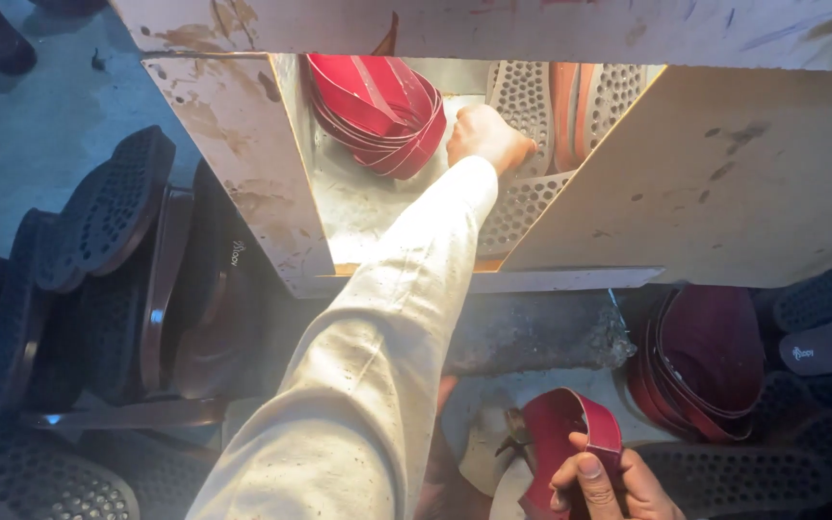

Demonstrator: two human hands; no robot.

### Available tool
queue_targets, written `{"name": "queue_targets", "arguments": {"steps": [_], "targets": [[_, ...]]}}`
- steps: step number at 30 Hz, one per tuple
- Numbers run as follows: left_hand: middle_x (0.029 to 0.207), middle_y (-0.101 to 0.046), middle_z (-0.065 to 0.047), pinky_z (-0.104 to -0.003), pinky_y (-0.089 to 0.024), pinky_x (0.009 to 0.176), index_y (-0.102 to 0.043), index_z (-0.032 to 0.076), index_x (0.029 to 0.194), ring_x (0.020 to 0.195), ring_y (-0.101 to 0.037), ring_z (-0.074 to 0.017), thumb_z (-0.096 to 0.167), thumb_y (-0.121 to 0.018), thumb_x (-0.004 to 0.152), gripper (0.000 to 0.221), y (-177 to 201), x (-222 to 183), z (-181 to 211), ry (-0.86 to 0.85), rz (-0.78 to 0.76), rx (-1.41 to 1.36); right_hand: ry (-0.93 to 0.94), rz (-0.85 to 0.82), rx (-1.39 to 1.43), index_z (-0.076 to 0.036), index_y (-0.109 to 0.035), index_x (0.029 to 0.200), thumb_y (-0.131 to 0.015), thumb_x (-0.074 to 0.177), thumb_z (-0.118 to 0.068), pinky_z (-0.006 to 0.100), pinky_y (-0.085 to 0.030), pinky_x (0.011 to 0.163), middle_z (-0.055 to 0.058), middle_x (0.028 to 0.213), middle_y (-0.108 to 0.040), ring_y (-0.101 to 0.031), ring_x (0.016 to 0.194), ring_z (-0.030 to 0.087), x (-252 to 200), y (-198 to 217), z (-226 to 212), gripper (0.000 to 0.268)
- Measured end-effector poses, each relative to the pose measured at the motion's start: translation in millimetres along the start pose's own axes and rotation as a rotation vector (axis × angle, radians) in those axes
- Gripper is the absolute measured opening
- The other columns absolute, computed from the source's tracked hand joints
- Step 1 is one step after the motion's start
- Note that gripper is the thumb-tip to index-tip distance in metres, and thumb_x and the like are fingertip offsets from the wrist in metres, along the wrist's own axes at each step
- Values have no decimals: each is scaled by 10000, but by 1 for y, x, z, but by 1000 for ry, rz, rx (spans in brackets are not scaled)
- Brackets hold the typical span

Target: A person is manually assembling sandals by hammering the leather upper onto the sole and shaping it while sitting on the floor.

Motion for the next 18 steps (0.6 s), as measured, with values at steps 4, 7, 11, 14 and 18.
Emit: {"name": "queue_targets", "arguments": {"steps": [4,7,11,14,18], "targets": [[1272,-676,-139,-403,-507,1015,-444,-2,1339,1228,-627,-311,193,-788,767,696,-6,6,3,54,31,-7,51,5,-112,-16,-809,1037,-653,965,-214,271,-544,516,100,584,-749,-670,438,213,2,0,-1,262],[1081,-712,-132,-364,-586,850,-539,16,1095,1032,-692,-293,73,-653,756,362,-12,11,3,-31,31,-54,68,-15,-123,-5,-804,1058,-653,957,-212,276,-566,560,110,598,-764,-695,434,238,5,3,4,276],[1071,-710,-170,-456,-593,824,-500,14,1099,1002,-721,-381,81,-617,841,291,-47,39,-3,-229,211,-78,91,31,-153,-70,-817,1038,-652,967,-226,268,-557,529,71,582,-736,-661,414,208,0,-1,-8,237],[1063,-709,-183,-452,-601,816,-453,6,1106,990,-724,-387,23,-638,790,367,-46,34,-8,-181,182,-105,-40,8,52,67,-760,1101,-662,956,-145,352,-548,485,217,615,-727,-661,459,317,2,5,9,275],[989,-678,-128,-448,-573,709,-438,70,1060,847,-706,-341,53,-539,795,284,-7,20,-4,-201,131,-93,89,10,-125,-5,-808,939,-670,970,-212,228,-552,566,89,609,-775,-705,425,209,6,7,-3,251]]}}
Point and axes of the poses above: each hand's wrist, its own x-axis towards the middle knuckle, its own y-axis out of the back of the hand, z = x × y, the point moved 2 cm from there along x, towards the middle knuckle
